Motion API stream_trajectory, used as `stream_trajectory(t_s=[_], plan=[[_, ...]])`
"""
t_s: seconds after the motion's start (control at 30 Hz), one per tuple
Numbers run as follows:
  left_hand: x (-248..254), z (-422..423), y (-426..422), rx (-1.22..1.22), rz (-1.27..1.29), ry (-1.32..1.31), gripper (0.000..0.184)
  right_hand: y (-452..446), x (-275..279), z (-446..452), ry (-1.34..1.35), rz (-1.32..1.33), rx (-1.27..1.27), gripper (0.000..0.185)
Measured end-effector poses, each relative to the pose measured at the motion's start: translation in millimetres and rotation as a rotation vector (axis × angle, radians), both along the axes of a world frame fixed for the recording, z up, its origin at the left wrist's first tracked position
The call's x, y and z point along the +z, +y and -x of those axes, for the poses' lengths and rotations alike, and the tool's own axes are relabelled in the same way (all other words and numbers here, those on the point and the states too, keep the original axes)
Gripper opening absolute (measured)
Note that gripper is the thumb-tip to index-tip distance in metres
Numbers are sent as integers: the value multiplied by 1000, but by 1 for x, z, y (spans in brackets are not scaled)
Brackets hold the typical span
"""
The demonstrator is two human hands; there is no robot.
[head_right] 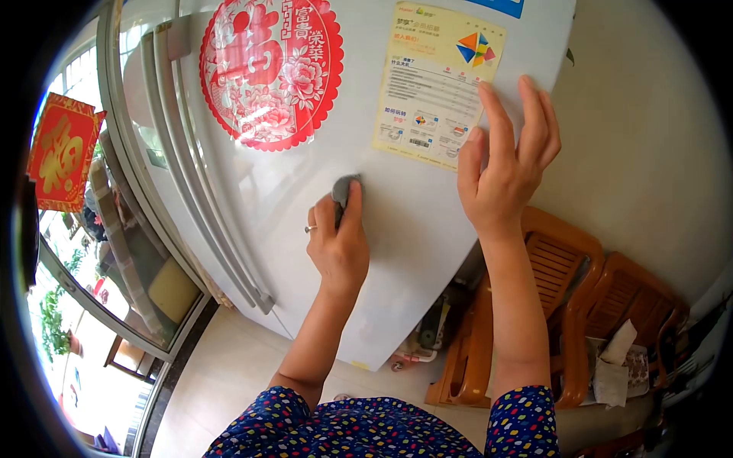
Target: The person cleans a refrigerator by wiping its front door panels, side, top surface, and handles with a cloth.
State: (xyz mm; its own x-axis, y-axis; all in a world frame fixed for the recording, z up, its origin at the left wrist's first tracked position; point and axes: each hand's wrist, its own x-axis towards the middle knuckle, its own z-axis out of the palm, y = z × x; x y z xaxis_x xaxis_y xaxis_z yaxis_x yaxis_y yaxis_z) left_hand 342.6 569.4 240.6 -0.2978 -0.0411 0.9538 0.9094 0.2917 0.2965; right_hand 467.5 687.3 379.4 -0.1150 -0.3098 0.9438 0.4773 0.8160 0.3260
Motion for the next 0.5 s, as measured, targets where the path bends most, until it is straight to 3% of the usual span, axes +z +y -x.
stream_trajectory(t_s=[0.13,0.3,0.5], plan=[[-17,-4,1,-22,26,31,43,0,0,0,5,-13,7,44],[9,6,0,-10,-9,88,42,-1,0,-1,-4,-2,0,44],[-13,-4,0,-31,26,68,42,-1,0,-1,-8,-3,9,44]])
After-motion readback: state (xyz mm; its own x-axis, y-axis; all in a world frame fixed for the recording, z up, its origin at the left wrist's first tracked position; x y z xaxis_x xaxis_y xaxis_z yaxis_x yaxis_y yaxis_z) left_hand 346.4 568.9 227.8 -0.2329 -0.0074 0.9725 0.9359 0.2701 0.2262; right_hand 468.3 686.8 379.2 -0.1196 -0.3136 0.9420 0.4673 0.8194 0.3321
